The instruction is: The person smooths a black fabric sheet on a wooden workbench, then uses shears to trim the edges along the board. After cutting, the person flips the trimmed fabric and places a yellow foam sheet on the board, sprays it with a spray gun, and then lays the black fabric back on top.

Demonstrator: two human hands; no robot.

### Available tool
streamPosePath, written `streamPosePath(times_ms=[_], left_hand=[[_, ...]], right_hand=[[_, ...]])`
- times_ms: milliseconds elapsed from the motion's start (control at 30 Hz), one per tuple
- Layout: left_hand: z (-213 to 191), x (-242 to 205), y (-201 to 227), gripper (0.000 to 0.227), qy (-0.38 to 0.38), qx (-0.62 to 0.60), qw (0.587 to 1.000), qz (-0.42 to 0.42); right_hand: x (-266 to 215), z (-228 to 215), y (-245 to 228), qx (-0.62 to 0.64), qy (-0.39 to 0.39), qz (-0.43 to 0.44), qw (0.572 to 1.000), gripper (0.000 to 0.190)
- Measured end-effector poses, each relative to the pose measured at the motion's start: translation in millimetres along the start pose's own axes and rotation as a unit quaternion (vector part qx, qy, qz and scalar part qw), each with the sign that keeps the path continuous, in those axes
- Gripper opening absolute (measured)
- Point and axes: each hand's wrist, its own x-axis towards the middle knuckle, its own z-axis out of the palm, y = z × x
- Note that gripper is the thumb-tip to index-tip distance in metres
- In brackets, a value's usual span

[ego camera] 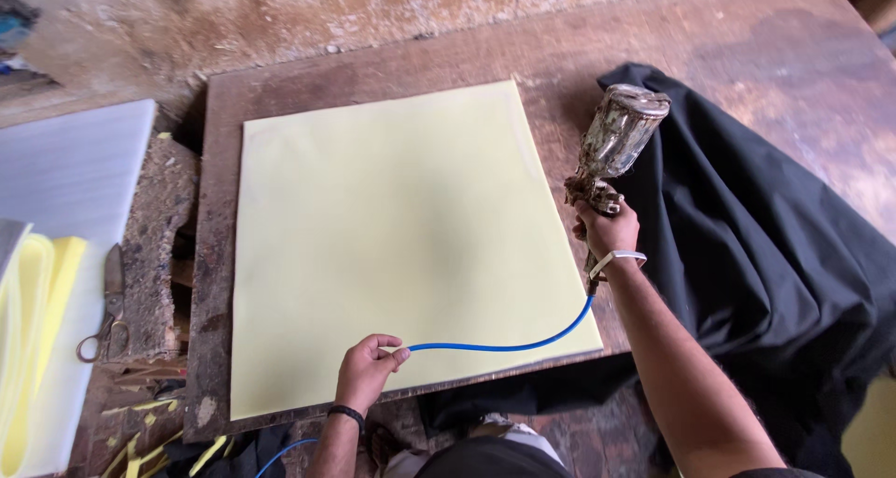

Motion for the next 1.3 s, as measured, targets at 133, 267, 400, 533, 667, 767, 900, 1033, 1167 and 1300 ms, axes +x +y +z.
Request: streamPosePath(times_ms=[133, 267, 400, 533, 667, 767, 900, 1033, 1167, 1300], left_hand=[[-6, -1, -4, 0.030, -0.035, 0.004, 0.999, 0.031], [-15, -5, -15, 0.030, -0.069, 0.051, 0.996, 0.014], [-29, -14, -32, 0.031, -0.114, 0.052, 0.992, 0.030], [-42, -21, -48, 0.029, -0.156, 0.050, 0.986, 0.041], [-63, -27, -72, 0.026, -0.172, 0.036, 0.982, 0.066], [-85, -24, -85, 0.026, -0.168, 0.016, 0.981, 0.094], [-124, -28, -120, 0.027, -0.136, -0.010, 0.984, 0.113], [-167, -33, -155, 0.028, -0.088, -0.034, 0.991, 0.093], [-211, -41, -186, 0.031, -0.048, -0.058, 0.991, 0.110], [-245, -61, -208, 0.033, 0.011, -0.070, 0.994, 0.080]], right_hand=[[-50, -22, 29, 0.000, 0.035, 0.024, 0.999, 0.024], [-101, -42, 61, 0.008, 0.055, 0.076, 0.996, 0.020], [-159, -56, 84, 0.036, 0.104, 0.093, 0.990, 0.018], [-209, -62, 93, 0.016, 0.141, 0.106, 0.984, 0.019], [-249, -56, 95, 0.001, 0.173, 0.115, 0.978, 0.018], [-272, -38, 93, 0.032, 0.151, 0.107, 0.982, 0.016], [-305, 7, 97, 0.058, 0.074, 0.107, 0.990, 0.014], [-334, 66, 94, 0.042, -0.017, 0.126, 0.991, 0.016], [-356, 130, 82, -0.012, -0.115, 0.135, 0.984, 0.018], [-371, 186, 69, -0.057, -0.219, 0.112, 0.968, 0.016]])
